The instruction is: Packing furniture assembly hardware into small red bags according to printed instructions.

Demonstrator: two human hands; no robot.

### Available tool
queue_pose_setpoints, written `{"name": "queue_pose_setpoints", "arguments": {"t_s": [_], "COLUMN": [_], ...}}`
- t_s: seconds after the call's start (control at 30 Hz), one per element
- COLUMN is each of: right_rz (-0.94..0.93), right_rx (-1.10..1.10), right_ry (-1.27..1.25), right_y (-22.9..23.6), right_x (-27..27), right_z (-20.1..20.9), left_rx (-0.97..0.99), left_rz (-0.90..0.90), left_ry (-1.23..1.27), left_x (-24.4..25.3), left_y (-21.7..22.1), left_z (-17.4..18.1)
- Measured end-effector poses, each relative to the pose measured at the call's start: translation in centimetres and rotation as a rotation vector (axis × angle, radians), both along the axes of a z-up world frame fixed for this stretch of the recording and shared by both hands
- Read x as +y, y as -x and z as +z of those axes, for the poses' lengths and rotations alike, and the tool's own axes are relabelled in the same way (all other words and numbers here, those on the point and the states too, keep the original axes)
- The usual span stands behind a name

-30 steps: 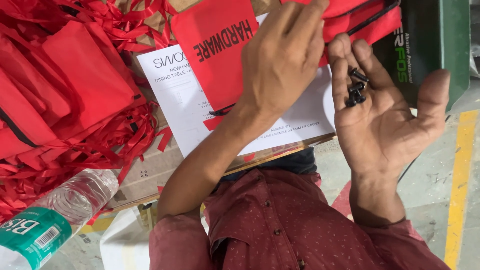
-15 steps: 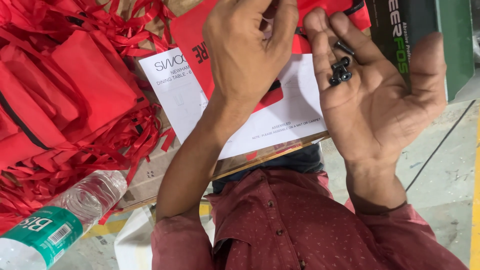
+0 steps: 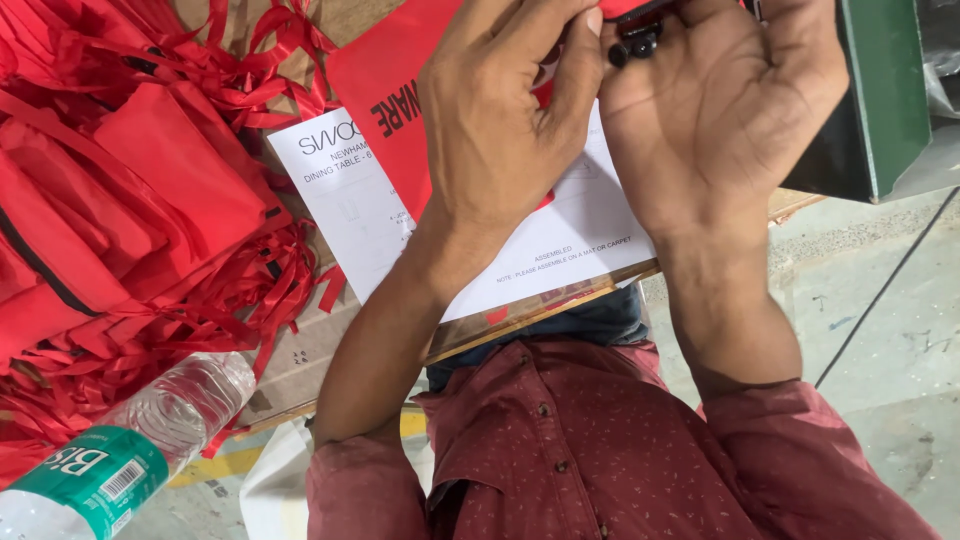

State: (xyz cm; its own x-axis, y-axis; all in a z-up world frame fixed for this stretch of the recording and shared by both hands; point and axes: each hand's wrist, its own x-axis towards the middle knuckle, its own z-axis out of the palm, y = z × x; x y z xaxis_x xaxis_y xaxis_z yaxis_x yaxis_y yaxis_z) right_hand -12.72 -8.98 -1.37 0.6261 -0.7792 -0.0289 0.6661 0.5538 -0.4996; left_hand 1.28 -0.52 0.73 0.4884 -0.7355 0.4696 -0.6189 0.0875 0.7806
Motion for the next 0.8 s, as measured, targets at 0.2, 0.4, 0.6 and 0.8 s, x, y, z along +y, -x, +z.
{"name": "queue_pose_setpoints", "arguments": {"t_s": [0.2, 0.4, 0.6, 0.8], "right_rz": [-0.037, 0.039, 0.162, 0.300], "right_rx": [0.003, -0.096, 0.030, 0.183], "right_ry": [0.048, 0.052, 0.183, 0.339], "right_y": [-0.9, -1.0, -0.6, 0.1], "right_x": [-0.6, -0.6, -0.5, 0.8], "right_z": [-1.5, -1.0, 0.4, 2.2], "left_rx": [-0.023, -0.115, -0.017, -0.036], "left_rz": [-0.034, -0.017, -0.013, 0.025], "left_ry": [0.000, 0.012, 0.008, -0.002], "left_x": [0.2, 0.2, 0.4, 0.6], "left_y": [0.1, 0.0, -0.7, -1.5], "left_z": [0.1, 0.2, 0.3, 1.0]}}
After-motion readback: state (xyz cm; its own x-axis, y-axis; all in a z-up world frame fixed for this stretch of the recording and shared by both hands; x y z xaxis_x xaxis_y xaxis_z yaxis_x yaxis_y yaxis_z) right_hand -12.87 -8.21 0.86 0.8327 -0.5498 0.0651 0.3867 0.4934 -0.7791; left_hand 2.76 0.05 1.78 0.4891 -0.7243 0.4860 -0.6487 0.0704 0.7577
